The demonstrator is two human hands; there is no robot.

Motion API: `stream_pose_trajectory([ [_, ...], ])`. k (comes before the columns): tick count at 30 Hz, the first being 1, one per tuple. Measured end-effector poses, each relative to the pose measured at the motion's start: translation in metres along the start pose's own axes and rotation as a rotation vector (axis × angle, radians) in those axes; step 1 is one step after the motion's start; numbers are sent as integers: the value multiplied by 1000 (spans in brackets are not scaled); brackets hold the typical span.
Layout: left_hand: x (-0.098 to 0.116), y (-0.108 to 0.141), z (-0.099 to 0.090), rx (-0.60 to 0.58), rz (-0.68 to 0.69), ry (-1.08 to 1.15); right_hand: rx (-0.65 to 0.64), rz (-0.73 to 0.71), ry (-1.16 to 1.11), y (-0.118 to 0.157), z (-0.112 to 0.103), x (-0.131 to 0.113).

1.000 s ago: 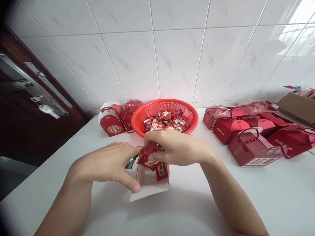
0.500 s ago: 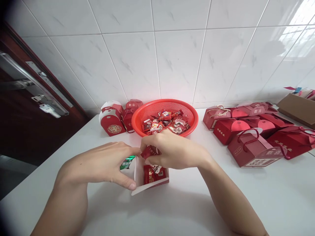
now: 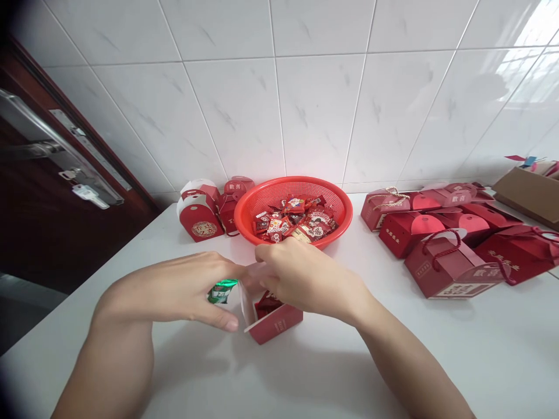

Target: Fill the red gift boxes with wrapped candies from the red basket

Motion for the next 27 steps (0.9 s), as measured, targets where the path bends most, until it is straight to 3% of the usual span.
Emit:
stream_pose_trajectory([
  [3,-1,4,-11,55,52,156,57,0,-52,3,-10,-5],
  [6,0,2,-18,163,140,360,195,-4,-67,6,-20,-10],
  [9,2,-6,-17,238,213,557,283,-34,-78,6,-24,-12],
  [12,6,-15,-11,257,225,670,276,-43,-102,3,-21,-10],
  [27,17,-11,-7,333,111,743,323,-45,-208,-6,-17,-1],
])
Point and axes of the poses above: each hand's wrist, its own y-axis away from the middle knuckle, its own z-axis out of the palm, x = y × z, the point moved 4 cm from there along -y, towards the middle knuckle, and after that the axes turned 12 degrees about -z, right-handed, at the moved point
